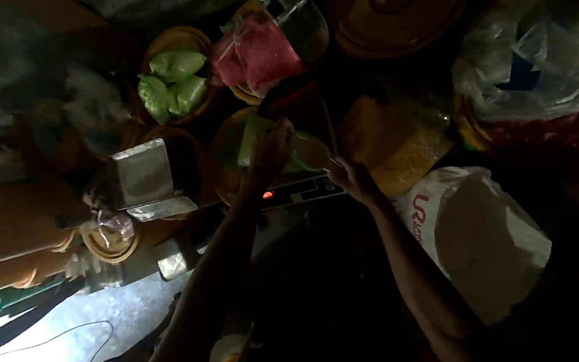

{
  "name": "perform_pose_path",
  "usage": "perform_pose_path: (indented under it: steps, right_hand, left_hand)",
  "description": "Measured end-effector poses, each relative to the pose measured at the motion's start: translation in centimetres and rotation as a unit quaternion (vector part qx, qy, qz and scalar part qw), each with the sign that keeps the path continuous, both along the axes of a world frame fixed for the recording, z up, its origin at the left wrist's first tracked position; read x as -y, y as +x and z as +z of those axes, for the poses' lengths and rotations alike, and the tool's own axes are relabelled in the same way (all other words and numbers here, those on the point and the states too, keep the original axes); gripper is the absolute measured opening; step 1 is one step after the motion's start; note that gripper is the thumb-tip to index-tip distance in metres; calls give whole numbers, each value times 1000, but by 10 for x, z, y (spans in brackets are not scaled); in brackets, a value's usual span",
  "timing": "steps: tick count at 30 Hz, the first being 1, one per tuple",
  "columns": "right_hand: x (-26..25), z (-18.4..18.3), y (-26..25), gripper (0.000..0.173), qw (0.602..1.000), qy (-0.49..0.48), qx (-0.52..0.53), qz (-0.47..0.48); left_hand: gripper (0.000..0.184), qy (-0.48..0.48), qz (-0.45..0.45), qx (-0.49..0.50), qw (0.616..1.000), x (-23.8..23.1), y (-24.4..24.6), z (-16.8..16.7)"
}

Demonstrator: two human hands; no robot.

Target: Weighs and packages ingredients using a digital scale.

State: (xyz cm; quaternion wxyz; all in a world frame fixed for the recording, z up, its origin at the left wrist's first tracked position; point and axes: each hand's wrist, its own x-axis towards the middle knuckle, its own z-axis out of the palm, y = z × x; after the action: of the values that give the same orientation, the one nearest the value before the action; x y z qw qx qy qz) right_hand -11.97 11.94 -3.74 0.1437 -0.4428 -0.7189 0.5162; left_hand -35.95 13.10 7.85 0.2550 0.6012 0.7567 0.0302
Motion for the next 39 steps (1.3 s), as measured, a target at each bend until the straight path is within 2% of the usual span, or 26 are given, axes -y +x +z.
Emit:
perform_pose_path:
  steps: [3, 6, 9, 13, 18, 22, 30, 39]
  right_hand:
    - [13, 5, 19, 47, 999, 12, -21, -21]
    - [9, 9, 9, 48, 1000, 4, -16, -23]
    - [-3, 7, 0, 50, 999, -1, -34, -27]
    - [3, 16, 22, 46, 999, 22, -40, -24]
    - [2, 42, 50, 48, 999, -27, 43, 6]
    - [3, 48, 60, 47, 998, 4, 66, 26]
    - [-14, 64, 71, 44, 991, 40, 93, 88]
    - [-23, 73, 55, 43, 987, 34, 112, 111]
  left_hand:
    - [25, -6, -16, 12, 1000, 4, -1, 8]
    - [23, 29, -25, 19, 999, 18, 4, 10]
    - [27, 38, -27, 10, 999, 11, 7, 10]
    - [28, 19, -35, -1, 999, 10, 7, 12]
    - [55, -46, 0, -12, 999, 5, 14, 20]
    - [64, -64, 36, -18, 997, 22, 16, 30]
    - [61, -58, 76, 12, 995, 33, 11, 21]
    - [56, -84, 56, 4, 995, 29, 4, 16]
